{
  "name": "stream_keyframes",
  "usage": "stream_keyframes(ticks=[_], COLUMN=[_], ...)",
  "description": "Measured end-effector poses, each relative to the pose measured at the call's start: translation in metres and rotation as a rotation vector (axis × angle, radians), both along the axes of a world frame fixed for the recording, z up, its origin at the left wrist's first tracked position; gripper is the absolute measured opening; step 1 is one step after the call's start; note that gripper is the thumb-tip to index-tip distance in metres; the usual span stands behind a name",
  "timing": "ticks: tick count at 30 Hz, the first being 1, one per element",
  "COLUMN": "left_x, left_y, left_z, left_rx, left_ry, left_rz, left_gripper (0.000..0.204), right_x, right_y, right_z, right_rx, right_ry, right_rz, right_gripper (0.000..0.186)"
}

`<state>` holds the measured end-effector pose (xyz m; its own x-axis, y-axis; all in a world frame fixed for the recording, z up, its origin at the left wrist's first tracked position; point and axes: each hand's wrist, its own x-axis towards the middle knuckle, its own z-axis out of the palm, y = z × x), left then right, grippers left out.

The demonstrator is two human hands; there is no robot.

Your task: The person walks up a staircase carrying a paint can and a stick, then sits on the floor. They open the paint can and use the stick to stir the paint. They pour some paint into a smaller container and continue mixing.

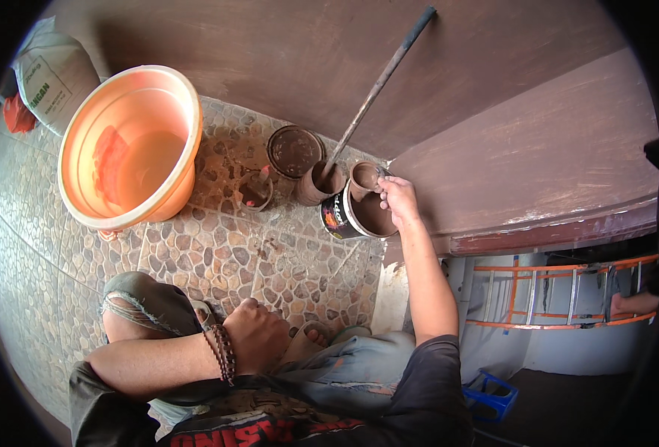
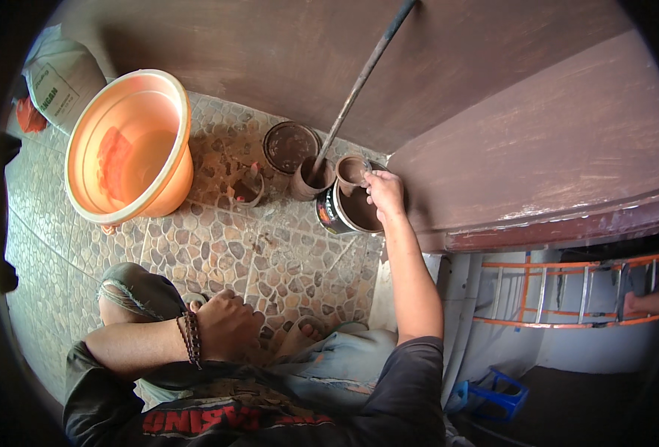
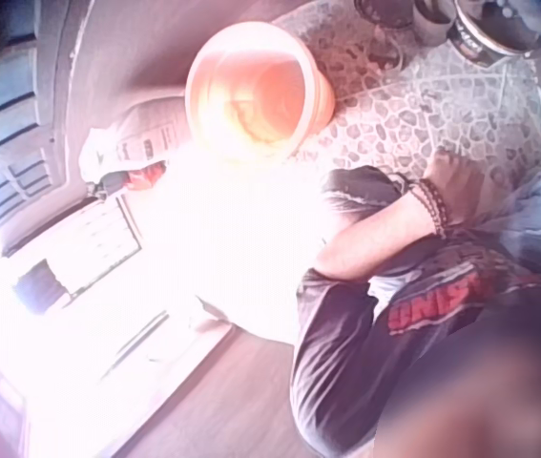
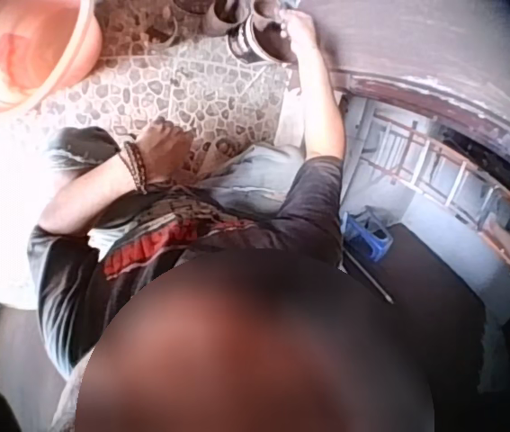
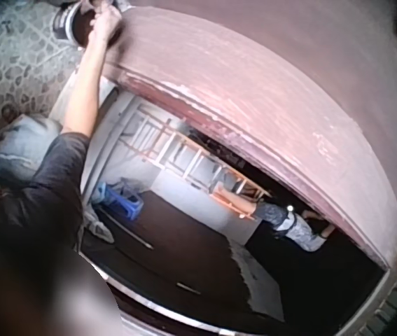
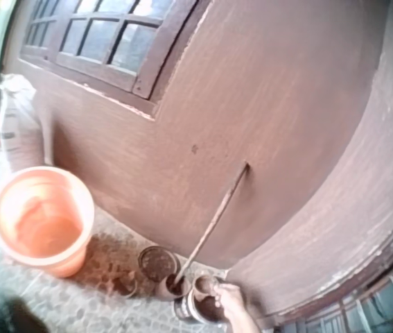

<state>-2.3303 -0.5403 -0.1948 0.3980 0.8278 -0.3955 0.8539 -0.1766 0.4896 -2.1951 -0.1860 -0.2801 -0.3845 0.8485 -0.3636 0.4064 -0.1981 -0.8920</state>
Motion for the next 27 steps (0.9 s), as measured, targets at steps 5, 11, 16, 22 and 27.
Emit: stream_keyframes(ticks=[5, 11, 16, 22, 27], left_x=[0.000, 0.001, 0.000, 0.001, -0.001], left_y=[-0.001, -0.005, -0.008, -0.011, -0.011], left_z=[-0.005, -0.008, -0.010, -0.014, -0.007], left_rx=[0.009, 0.085, 0.196, 0.200, 0.148], left_ry=[-0.052, -0.103, -0.052, -0.082, -0.065], left_rz=[0.039, 0.112, 0.062, 0.114, 0.050], left_gripper=[0.037, 0.045, 0.016, 0.037, 0.029], right_x=[-0.011, -0.025, -0.038, -0.059, -0.071], right_y=[-0.003, 0.000, -0.001, -0.020, -0.027], right_z=[0.003, -0.008, -0.007, 0.012, 0.021], right_rx=[0.089, 0.499, 0.737, 0.915, 0.935], right_ry=[-0.065, -0.344, -0.518, -0.681, -0.744], right_rz=[0.017, 0.027, 0.059, 0.139, 0.226], right_gripper=[0.009, 0.014, 0.017, 0.015, 0.015])
